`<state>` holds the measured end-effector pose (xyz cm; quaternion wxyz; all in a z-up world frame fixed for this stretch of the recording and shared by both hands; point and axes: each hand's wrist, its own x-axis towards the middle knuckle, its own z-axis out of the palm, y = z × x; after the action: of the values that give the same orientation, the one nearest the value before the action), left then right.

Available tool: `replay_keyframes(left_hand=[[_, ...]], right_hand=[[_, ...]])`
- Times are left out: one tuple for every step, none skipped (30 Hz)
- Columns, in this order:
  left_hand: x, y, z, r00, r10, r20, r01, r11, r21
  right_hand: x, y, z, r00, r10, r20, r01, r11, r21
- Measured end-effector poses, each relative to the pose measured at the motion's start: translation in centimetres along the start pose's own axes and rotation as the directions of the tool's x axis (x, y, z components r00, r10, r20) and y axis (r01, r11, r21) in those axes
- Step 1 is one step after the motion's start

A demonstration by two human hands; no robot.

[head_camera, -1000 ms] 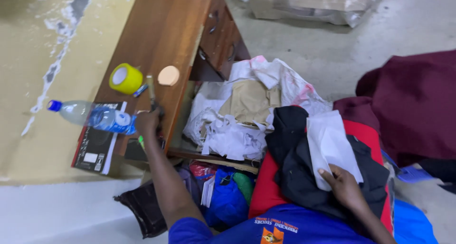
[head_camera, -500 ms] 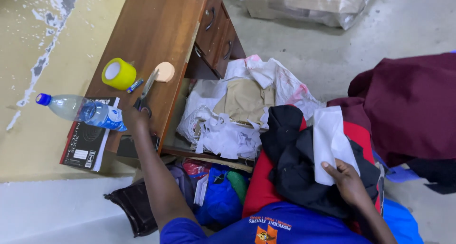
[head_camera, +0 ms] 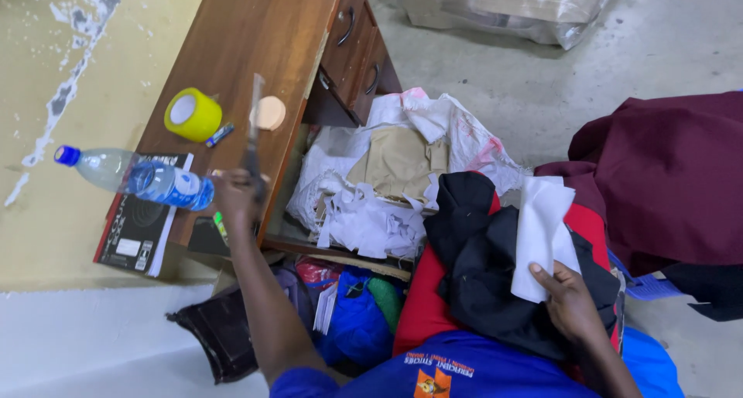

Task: Trimming excess fabric and labels from garments using scissors

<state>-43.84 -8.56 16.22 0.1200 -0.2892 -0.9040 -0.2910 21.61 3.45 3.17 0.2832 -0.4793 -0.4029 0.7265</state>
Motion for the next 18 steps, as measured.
replay_keyframes(left_hand=[[-2.1,0.8,1.2,0.973,0.086,0.216,-0.005,0.936,-0.352],[-4.2,1.6,2.5,0.894,0.239,0.380,0.073,0.758,-0.648],[-7.8,4.1,3.4,0.881,0.253,0.399,0.076,0.757,-0.649],[-11.5,6.6,4.3,0.762,0.292,0.578,0.171,0.770,-0.614],[-16.0,8.9,5.0,0.599,0.316,0.736,0.265,0.789,-0.554],[-19.5,10.5,4.6,0.570,0.324,0.755,0.275,0.790,-0.548],[-22.9,12.6,4.9,0.368,0.337,0.867,0.516,0.701,-0.492],[-26.3,14.8,4.8,0.141,0.378,0.915,0.716,0.599,-0.358],[-27.9,15.7,3.9,0.107,0.405,0.908,0.713,0.605,-0.354],[-29.5,16.6,3.0,-0.045,0.586,0.809,0.718,0.582,-0.381],[-31.1,17.3,1.8,-0.191,0.725,0.661,0.730,0.555,-0.398],[-32.4,17.4,1.9,-0.222,0.734,0.642,0.728,0.563,-0.391],[-33.6,17.6,2.2,-0.296,0.603,0.741,0.688,0.672,-0.273],[-34.8,17.6,2.4,-0.359,0.454,0.816,0.634,0.759,-0.144],[-34.7,18.4,2.3,-0.361,0.460,0.811,0.635,0.758,-0.148],[-34.6,19.0,2.1,-0.307,0.465,0.831,0.507,0.818,-0.271],[-34.5,19.2,1.5,-0.249,0.467,0.848,0.359,0.858,-0.367],[-34.1,18.8,1.7,-0.249,0.464,0.850,0.362,0.859,-0.362]], right_hand=[[-0.1,-0.2,0.5,1.000,0.016,-0.020,-0.012,0.986,0.166],[-0.2,-0.4,0.9,0.999,0.033,-0.036,-0.019,0.945,0.327],[-0.3,-1.7,1.8,0.997,0.041,-0.060,-0.019,0.941,0.337],[-0.2,-3.0,2.5,0.992,-0.073,-0.102,0.092,0.977,0.191],[-0.7,-4.2,2.7,0.975,-0.179,-0.133,0.184,0.982,0.029],[-1.0,-3.5,3.2,0.973,-0.162,-0.164,0.168,0.985,0.028],[-0.6,-3.6,3.1,0.971,-0.143,-0.190,0.185,0.957,0.223],[-0.2,-3.8,2.9,0.969,-0.127,-0.212,0.205,0.890,0.407],[-0.2,-4.1,2.7,0.958,-0.132,-0.254,0.228,0.887,0.401],[-0.2,-4.5,2.3,0.964,-0.166,-0.209,0.248,0.847,0.470],[-0.2,-4.9,1.8,0.966,-0.201,-0.160,0.257,0.802,0.539],[-0.3,-4.5,1.3,0.959,-0.204,-0.197,0.279,0.798,0.535],[0.1,-4.5,0.8,0.957,-0.203,-0.207,0.283,0.811,0.512],[0.5,-4.5,0.5,0.955,-0.201,-0.218,0.285,0.824,0.490],[0.2,-5.3,0.4,0.953,-0.205,-0.222,0.291,0.825,0.485],[-0.2,-6.0,0.4,0.953,-0.228,-0.201,0.298,0.829,0.473],[-0.6,-6.4,0.9,0.955,-0.242,-0.172,0.295,0.833,0.468],[-0.6,-6.3,0.6,0.957,-0.236,-0.170,0.290,0.834,0.469]])
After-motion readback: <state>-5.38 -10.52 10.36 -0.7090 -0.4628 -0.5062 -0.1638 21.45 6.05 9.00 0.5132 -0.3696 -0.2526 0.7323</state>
